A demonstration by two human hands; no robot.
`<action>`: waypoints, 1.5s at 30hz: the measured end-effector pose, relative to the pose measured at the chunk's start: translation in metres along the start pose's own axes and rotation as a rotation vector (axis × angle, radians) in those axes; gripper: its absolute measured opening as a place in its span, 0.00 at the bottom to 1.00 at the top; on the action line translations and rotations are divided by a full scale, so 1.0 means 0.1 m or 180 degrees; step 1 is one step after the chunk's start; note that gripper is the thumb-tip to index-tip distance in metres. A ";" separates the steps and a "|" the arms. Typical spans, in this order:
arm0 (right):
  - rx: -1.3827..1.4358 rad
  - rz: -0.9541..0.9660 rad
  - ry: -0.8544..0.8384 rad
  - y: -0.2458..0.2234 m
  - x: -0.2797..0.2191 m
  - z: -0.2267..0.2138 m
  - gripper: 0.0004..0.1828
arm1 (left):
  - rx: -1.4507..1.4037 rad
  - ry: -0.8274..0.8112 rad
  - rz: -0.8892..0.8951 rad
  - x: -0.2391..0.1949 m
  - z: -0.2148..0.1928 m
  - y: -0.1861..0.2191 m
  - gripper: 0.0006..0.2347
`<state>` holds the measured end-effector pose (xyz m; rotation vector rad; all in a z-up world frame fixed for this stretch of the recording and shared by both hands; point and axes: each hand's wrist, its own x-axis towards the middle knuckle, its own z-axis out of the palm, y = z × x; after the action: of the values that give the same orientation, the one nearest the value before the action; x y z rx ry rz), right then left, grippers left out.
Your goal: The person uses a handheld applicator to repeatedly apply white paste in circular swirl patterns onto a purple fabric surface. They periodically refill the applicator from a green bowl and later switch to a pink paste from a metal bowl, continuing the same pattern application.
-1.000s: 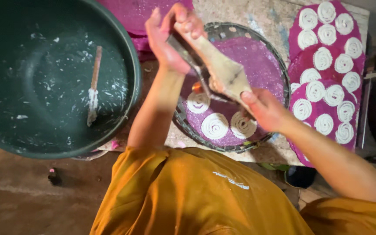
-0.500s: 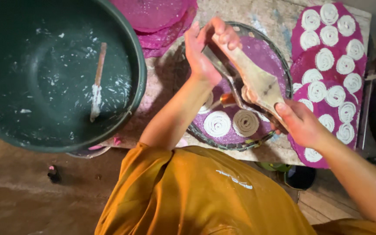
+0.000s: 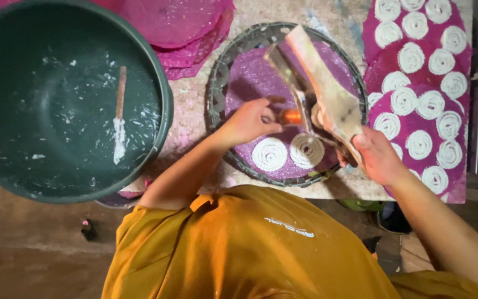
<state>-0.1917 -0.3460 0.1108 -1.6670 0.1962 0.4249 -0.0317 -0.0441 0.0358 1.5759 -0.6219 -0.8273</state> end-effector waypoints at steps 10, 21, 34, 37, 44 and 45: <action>0.0707 -0.0539 0.0634 0.46 0.01 0.09 0.42 | 0.0137 0.0833 0.0335 0.38 -0.20 -0.56 0.11; 0.1808 -0.1003 0.0955 0.82 -0.19 0.40 0.44 | 0.2237 0.0322 0.1216 0.47 -0.23 -0.26 0.12; 0.2137 -0.1001 0.1123 1.00 -0.39 0.35 0.44 | 0.2741 0.0855 0.0479 0.11 -0.57 -0.30 0.04; 0.2178 -0.1017 0.1087 0.93 -0.35 0.38 0.43 | 0.2731 0.0878 0.0514 0.00 -0.55 -0.28 0.04; 0.2107 -0.0963 0.0933 0.82 -0.33 0.45 0.45 | 0.3093 0.1008 0.0606 -0.16 -0.49 -0.31 0.08; 0.2133 -0.0955 0.0888 0.81 -0.33 0.46 0.45 | 0.3203 0.1039 0.0635 -0.17 -0.48 -0.32 0.09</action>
<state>-0.2589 -0.3167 0.0447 -1.0598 0.2558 -0.1050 -0.0055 0.0036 0.0100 2.4218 -1.0104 -0.0434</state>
